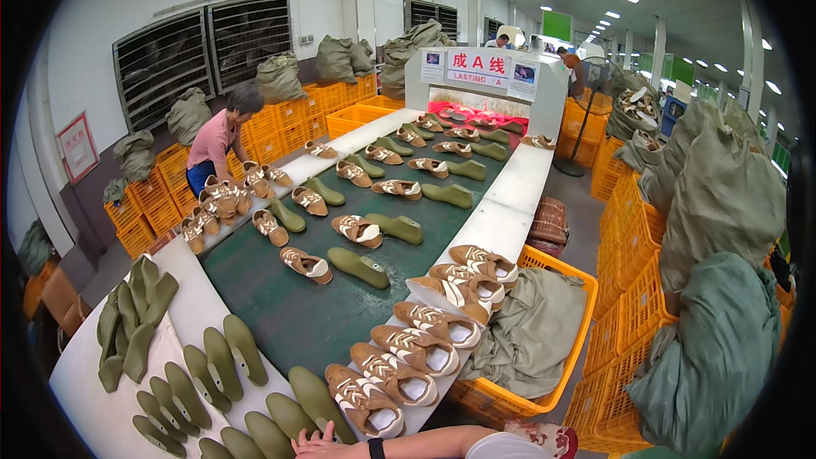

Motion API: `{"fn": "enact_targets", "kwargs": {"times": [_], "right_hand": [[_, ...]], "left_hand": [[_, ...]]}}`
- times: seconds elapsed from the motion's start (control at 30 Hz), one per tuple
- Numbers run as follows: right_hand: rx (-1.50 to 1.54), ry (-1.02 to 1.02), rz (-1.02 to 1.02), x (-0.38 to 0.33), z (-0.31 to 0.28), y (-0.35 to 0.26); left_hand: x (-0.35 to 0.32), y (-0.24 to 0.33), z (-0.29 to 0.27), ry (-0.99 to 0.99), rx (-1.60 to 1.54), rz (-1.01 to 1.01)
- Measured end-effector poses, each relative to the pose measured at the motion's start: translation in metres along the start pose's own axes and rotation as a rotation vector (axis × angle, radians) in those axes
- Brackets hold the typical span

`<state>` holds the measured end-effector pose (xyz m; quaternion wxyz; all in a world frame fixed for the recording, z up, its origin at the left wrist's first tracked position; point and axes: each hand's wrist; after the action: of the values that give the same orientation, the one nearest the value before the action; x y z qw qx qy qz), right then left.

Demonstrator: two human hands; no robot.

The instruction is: The person inserts green shoe lasts into brown canvas shoes on a conveyor belt. They repeatedly pick up a shoe, place a last inside, and set the shoe back on the belt. A coworker across the table performs the same task.

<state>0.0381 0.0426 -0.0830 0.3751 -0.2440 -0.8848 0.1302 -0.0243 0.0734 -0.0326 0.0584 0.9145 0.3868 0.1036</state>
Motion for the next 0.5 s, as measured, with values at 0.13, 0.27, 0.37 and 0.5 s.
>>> {"fn": "enact_targets", "kwargs": {"times": [0.13, 0.27, 0.37, 0.5], "right_hand": [[0.013, 0.049, -0.004, 0.002, -0.010, -0.004], [0.162, -0.139, 0.182, 0.006, -0.032, -0.016], [0.166, -0.162, 0.201, 0.010, -0.047, -0.024], [0.174, -0.181, 0.206, 0.014, -0.058, -0.027]], "left_hand": [[-0.012, -0.009, 0.001, 0.055, -0.003, -0.045], [-0.022, -0.014, 0.008, 0.067, 0.041, -0.095], [-0.029, -0.019, 0.011, 0.056, 0.076, -0.140], [-0.038, -0.019, 0.015, 0.024, 0.109, -0.166]]}}
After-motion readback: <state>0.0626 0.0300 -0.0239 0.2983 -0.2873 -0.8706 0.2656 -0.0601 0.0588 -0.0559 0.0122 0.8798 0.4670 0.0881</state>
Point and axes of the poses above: each hand's wrist, its own x-axis towards the middle knuckle, its own z-axis out of the palm, y = z × x, and after that the axes turned 7 degrees about y, right-handed
